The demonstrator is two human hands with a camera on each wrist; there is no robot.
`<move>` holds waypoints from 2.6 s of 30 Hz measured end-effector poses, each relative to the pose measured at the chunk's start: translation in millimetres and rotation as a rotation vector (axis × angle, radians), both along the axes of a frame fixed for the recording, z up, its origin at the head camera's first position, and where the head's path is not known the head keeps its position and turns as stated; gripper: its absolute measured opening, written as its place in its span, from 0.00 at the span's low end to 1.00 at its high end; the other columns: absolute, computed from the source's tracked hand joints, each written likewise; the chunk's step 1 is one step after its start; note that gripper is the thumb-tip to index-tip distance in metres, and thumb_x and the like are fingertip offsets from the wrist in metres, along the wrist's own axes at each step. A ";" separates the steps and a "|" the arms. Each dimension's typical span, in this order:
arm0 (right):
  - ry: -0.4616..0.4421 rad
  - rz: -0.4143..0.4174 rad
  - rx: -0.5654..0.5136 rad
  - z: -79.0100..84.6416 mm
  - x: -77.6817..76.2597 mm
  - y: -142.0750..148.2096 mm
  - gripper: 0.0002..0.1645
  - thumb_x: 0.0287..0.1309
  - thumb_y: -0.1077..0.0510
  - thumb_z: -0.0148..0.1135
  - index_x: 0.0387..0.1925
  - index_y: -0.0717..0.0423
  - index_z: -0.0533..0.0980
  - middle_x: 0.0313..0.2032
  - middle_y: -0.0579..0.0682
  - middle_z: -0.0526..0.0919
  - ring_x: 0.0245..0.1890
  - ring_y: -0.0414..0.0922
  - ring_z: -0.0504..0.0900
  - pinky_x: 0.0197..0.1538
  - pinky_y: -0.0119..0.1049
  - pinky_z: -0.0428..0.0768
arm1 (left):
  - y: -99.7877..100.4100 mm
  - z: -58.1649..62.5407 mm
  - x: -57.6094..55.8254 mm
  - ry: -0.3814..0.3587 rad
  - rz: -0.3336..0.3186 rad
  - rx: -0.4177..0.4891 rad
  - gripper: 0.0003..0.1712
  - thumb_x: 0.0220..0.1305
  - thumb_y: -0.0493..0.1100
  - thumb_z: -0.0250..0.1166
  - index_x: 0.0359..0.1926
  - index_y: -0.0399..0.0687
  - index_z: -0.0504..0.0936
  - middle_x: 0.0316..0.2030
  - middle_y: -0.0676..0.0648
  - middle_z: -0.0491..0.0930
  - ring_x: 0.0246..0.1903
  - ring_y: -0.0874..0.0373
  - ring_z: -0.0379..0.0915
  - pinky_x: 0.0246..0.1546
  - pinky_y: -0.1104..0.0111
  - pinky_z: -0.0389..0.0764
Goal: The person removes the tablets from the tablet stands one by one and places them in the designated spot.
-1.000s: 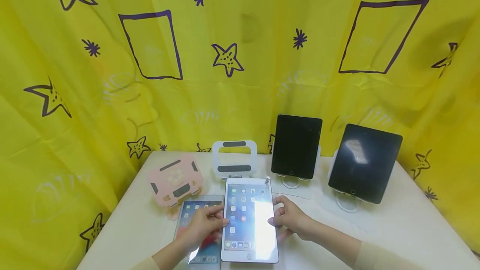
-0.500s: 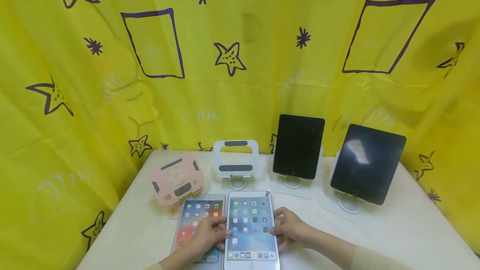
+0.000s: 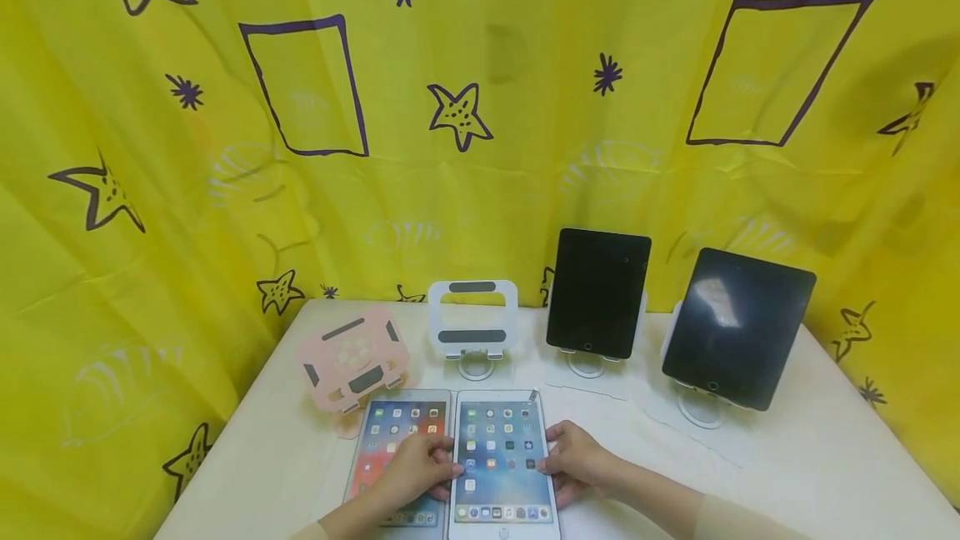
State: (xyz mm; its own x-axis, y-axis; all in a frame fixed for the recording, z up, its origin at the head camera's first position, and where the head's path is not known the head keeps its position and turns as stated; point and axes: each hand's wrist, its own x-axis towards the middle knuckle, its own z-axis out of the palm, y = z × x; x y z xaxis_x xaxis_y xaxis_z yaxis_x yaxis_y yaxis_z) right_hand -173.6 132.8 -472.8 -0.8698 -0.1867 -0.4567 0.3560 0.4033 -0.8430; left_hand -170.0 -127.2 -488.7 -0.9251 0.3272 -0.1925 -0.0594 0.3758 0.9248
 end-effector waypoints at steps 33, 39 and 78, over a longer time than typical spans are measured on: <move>0.183 -0.152 0.164 22.9 -12.5 34.7 0.34 0.53 0.51 0.68 0.53 0.68 0.66 0.27 0.53 0.80 0.20 0.45 0.77 0.27 0.35 0.82 | 28.1 12.4 -24.1 0.055 0.013 0.126 0.33 0.54 0.40 0.70 0.60 0.32 0.71 0.29 0.48 0.79 0.25 0.51 0.83 0.26 0.65 0.84; 0.279 -0.196 0.180 23.4 -14.4 41.4 0.44 0.45 0.48 0.74 0.55 0.68 0.64 0.31 0.53 0.79 0.23 0.43 0.77 0.32 0.36 0.82 | 38.4 17.2 -31.4 0.095 0.046 0.141 0.35 0.52 0.40 0.71 0.60 0.33 0.71 0.32 0.47 0.80 0.28 0.50 0.83 0.28 0.66 0.84; 0.718 -0.320 0.329 45.3 -58.4 84.4 0.56 0.45 0.44 0.73 0.67 0.63 0.54 0.51 0.63 0.74 0.41 0.55 0.80 0.39 0.40 0.82 | 122.4 68.7 -110.8 0.414 0.074 0.100 0.55 0.52 0.44 0.73 0.73 0.47 0.49 0.60 0.40 0.70 0.55 0.48 0.73 0.52 0.61 0.78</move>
